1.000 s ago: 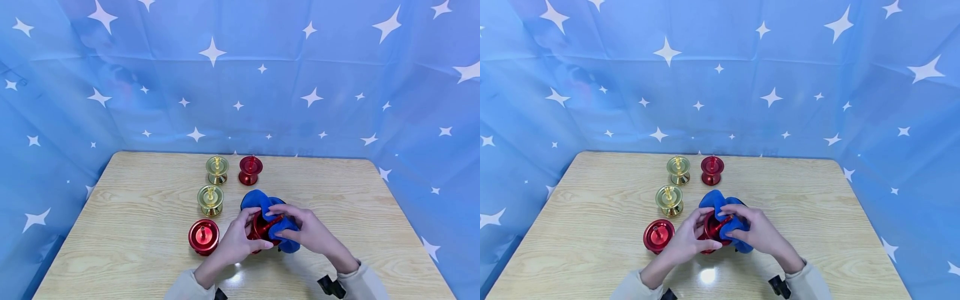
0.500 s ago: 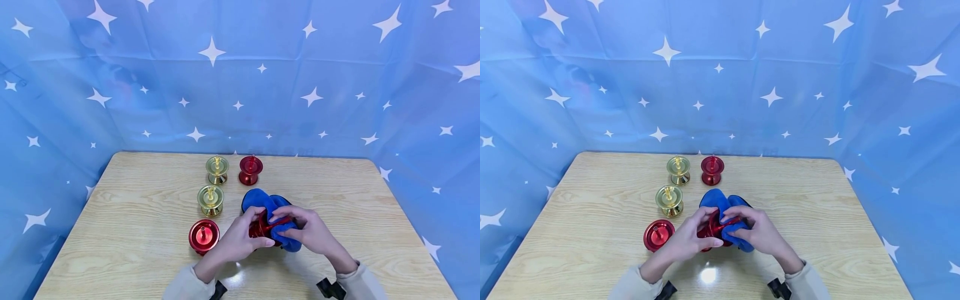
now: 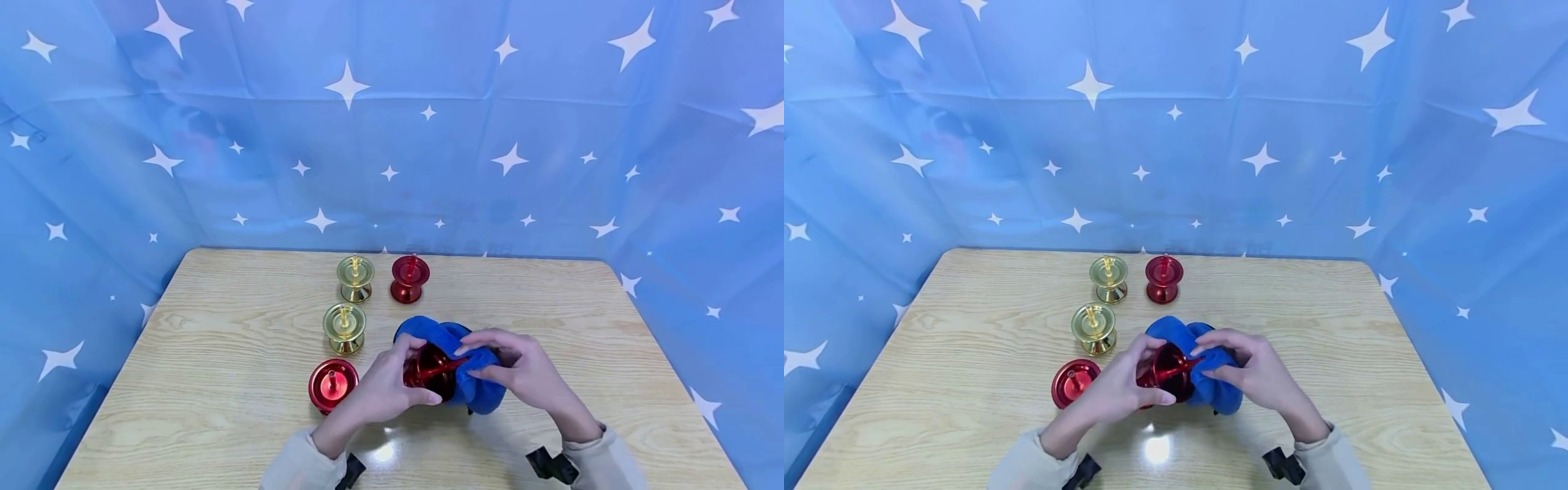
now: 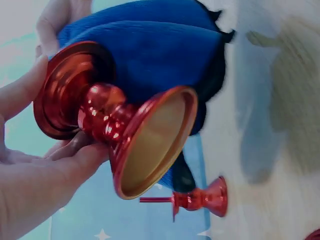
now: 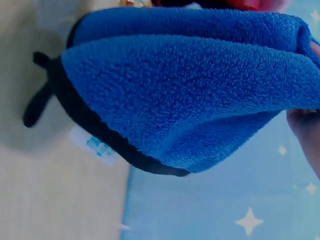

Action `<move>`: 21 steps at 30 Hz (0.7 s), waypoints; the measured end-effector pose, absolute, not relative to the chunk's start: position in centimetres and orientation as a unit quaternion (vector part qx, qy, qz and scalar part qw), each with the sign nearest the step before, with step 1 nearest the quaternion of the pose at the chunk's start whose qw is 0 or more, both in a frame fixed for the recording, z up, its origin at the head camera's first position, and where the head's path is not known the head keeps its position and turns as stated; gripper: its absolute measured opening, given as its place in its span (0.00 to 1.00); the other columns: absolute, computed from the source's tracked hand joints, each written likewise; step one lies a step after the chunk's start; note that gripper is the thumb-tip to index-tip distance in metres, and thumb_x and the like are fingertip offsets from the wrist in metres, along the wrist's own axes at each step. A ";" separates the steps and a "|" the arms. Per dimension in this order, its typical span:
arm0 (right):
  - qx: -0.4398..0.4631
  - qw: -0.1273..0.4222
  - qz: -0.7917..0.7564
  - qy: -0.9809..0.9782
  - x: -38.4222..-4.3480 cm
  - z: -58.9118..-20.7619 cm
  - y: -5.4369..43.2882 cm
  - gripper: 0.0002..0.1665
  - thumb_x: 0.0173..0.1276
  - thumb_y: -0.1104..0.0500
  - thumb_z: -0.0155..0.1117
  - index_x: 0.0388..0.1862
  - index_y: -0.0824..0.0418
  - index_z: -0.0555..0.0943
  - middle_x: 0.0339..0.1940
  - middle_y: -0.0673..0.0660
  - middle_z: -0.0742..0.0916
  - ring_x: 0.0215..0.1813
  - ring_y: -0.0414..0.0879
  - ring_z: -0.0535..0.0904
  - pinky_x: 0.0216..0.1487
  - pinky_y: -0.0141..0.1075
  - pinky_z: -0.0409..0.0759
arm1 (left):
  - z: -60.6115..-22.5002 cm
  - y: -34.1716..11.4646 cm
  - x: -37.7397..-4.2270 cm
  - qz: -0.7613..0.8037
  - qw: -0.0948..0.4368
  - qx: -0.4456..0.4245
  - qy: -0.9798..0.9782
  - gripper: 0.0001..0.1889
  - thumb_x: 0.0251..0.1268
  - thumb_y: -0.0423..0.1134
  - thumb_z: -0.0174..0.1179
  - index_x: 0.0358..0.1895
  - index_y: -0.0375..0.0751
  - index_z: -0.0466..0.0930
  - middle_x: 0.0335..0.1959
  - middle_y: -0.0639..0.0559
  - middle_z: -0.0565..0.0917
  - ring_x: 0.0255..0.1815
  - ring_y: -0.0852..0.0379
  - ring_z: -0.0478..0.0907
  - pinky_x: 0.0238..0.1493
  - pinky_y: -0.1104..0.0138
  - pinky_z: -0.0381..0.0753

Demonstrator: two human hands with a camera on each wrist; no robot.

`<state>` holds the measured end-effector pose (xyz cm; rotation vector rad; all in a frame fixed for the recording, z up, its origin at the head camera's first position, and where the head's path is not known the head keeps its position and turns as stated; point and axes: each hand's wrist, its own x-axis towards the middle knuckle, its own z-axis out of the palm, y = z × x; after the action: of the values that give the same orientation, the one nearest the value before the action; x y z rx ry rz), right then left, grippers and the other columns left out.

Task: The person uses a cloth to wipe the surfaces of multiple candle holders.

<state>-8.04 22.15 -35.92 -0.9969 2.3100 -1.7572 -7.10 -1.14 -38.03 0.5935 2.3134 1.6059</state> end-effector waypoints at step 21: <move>-0.183 -0.181 -0.442 0.859 -7.0 -38.8 17.9 0.17 0.48 0.72 0.70 0.39 0.62 0.83 0.44 0.57 0.79 0.43 0.43 0.74 0.37 0.25 0.75 | -39.8 0.3 -7.1 0.623 0.024 0.118 0.773 0.41 0.39 0.31 0.73 0.61 0.35 0.61 0.55 0.44 0.74 0.54 0.51 0.72 0.55 0.59 0.71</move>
<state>-7.04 17.94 -38.79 -0.6523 3.0629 -1.5771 -7.11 0.33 -39.79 0.3647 2.3927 1.9265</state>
